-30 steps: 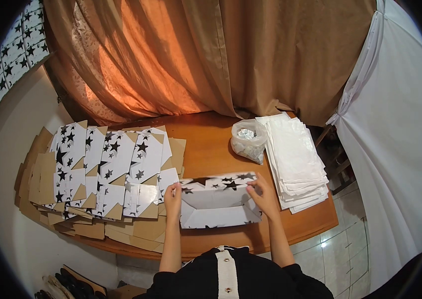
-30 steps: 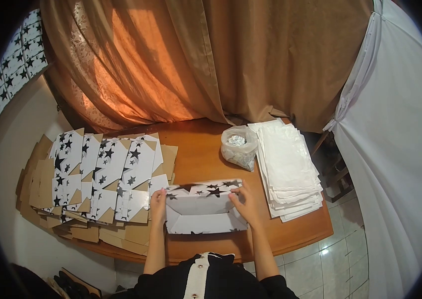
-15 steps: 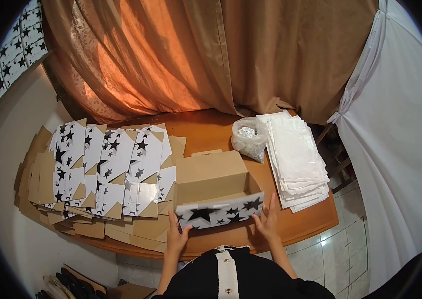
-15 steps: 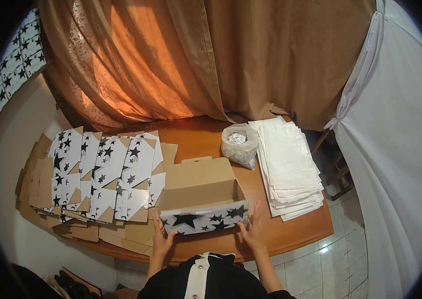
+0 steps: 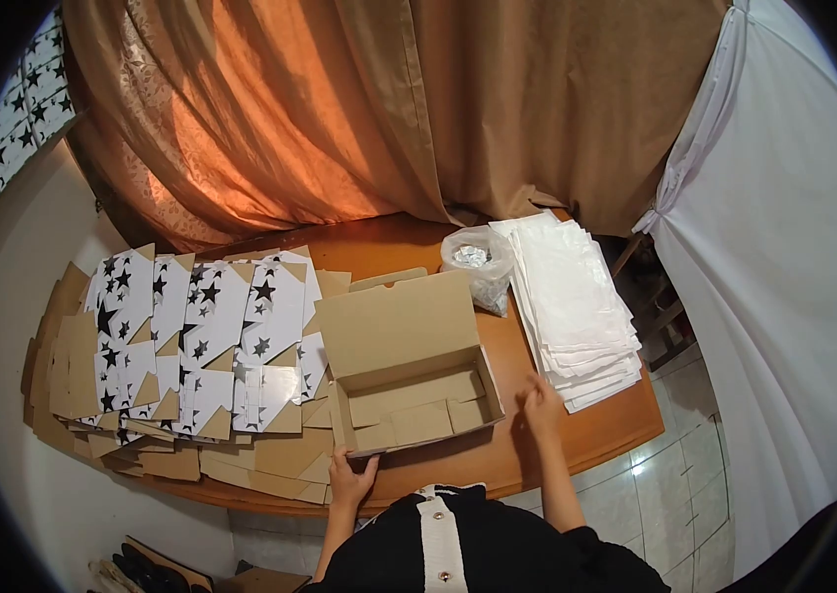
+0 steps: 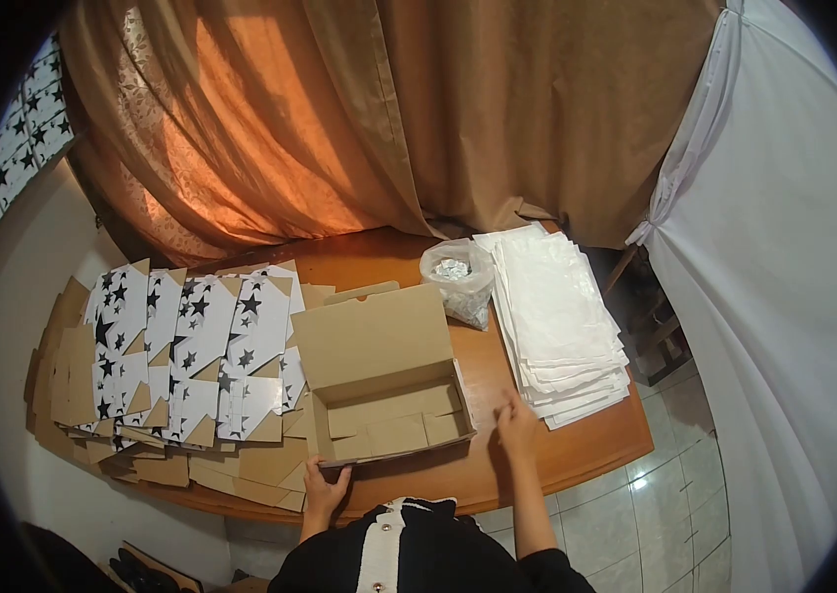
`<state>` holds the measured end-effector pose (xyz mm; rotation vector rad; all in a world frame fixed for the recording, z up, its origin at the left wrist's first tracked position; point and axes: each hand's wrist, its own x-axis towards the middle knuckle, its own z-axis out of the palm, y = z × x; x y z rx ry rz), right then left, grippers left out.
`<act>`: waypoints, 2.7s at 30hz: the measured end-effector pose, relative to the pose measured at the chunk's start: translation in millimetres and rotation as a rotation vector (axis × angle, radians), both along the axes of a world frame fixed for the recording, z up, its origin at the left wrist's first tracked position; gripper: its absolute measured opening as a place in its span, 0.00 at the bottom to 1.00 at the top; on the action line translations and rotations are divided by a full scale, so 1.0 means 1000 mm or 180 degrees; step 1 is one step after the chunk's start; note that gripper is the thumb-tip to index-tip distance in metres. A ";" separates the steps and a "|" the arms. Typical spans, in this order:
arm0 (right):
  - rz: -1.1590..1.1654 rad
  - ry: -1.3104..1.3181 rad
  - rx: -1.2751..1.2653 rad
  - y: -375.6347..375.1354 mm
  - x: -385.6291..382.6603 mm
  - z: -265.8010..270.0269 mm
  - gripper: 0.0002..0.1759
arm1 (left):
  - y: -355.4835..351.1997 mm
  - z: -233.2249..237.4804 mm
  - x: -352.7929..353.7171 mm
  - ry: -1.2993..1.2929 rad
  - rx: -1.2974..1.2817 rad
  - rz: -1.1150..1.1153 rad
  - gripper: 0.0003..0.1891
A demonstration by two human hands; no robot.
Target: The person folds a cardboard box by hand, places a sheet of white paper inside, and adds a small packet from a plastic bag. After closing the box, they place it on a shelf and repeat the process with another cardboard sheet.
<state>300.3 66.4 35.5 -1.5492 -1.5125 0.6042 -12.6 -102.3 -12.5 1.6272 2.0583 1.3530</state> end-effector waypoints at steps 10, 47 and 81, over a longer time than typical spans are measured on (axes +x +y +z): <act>-0.0108 -0.2050 0.0262 0.108 0.044 -0.034 0.20 | 0.011 0.020 0.008 -0.1145 -0.0097 0.0644 0.08; 0.3678 -0.0399 -0.0690 -0.052 -0.113 0.047 0.11 | 0.036 0.033 0.017 -0.0290 -0.0261 -0.0137 0.28; 0.3837 -0.3969 -0.2187 0.041 -0.096 -0.017 0.34 | 0.163 0.010 0.027 0.2736 -0.3855 -0.2948 0.27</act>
